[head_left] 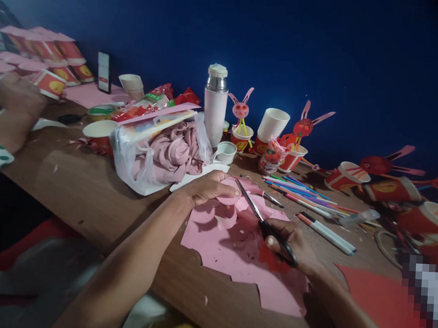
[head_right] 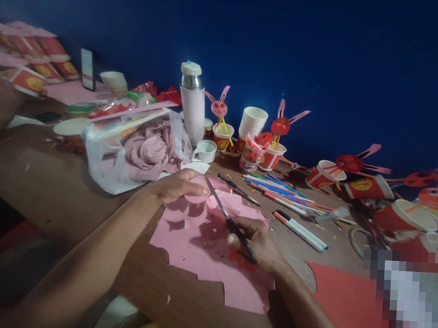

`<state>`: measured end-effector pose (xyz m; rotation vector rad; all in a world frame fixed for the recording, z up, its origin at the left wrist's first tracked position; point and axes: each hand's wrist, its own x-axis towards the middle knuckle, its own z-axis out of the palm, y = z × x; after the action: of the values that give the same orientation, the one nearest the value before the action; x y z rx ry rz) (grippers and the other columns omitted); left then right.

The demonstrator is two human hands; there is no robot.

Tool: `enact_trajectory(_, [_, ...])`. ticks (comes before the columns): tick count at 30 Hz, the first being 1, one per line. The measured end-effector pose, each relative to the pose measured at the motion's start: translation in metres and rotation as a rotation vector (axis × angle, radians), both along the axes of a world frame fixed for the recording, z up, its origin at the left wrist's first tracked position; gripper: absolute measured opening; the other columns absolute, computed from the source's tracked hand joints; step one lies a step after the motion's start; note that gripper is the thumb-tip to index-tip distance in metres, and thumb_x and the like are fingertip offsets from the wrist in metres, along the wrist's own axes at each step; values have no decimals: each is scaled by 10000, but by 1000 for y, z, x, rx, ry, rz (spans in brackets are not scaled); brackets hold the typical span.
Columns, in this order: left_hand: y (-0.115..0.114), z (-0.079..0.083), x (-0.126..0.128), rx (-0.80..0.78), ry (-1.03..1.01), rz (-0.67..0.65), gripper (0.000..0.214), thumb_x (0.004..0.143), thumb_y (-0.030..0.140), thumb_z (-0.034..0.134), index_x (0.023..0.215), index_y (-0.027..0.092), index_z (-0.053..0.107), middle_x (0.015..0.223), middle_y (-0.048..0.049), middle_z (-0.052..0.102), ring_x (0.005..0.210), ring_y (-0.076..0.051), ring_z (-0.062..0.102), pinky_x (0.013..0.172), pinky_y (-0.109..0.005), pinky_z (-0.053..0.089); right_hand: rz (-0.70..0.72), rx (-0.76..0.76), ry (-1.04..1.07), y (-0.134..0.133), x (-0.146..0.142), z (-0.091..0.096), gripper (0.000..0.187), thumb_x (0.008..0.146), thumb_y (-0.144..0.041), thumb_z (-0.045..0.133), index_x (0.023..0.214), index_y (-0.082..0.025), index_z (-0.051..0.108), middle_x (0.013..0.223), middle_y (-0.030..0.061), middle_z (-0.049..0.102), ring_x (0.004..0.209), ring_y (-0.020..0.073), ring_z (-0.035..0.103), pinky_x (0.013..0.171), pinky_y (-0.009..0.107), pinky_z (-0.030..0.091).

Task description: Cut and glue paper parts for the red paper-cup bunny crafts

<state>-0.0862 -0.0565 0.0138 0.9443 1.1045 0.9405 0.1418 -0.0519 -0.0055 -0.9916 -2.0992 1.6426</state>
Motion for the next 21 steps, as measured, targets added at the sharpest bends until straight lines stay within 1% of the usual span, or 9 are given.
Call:
enact_trajectory(5, [1, -1, 0, 8, 7, 4, 304, 522, 181, 730, 795, 78, 644, 743, -60, 670, 652, -123, 590, 601, -237, 457, -5, -18, -1, -1, -1, 3, 509, 600, -668, 587, 632, -168, 502, 471, -55, 395, 396, 59, 318, 363, 183, 240])
enact_trajectory(8, [1, -3, -1, 8, 3, -3, 291, 533, 169, 716, 797, 71, 642, 720, -56, 663, 630, -116, 585, 595, -232, 449, -6, -2, -2, 0, -1, 2, 500, 603, -655, 596, 636, -165, 506, 482, -53, 391, 411, 62, 324, 368, 182, 251])
enact_trajectory(11, [2, -4, -1, 7, 3, 3, 268, 542, 142, 698, 793, 65, 642, 687, -43, 659, 599, -99, 578, 586, -215, 441, 0, -19, -4, 1, 0, -1, 477, 620, -632, 601, 633, -166, 499, 484, -56, 393, 398, 55, 321, 362, 178, 245])
enact_trajectory(16, [2, -3, -1, 2, 6, 12, 214, 560, 112, 666, 769, 76, 631, 700, -35, 660, 601, -86, 577, 582, -199, 443, -4, -22, -1, 1, 0, -2, 471, 622, -623, 608, 631, -164, 503, 479, -57, 396, 397, 54, 326, 361, 178, 244])
enact_trajectory(18, [2, -3, -1, -5, -10, 2, 215, 562, 119, 671, 768, 83, 623, 694, -33, 652, 599, -92, 577, 560, -201, 448, -18, -10, 5, 0, -1, -1, 475, 614, -623, 616, 632, -159, 517, 480, -59, 391, 404, 51, 314, 369, 178, 243])
enact_trajectory(21, [3, -4, -1, 22, -23, -16, 180, 577, 164, 694, 711, 105, 589, 587, 11, 589, 519, -73, 531, 478, -180, 423, -46, -14, 15, 0, 0, 0, 493, 601, -637, 620, 659, -153, 547, 464, -64, 380, 388, 46, 300, 364, 179, 225])
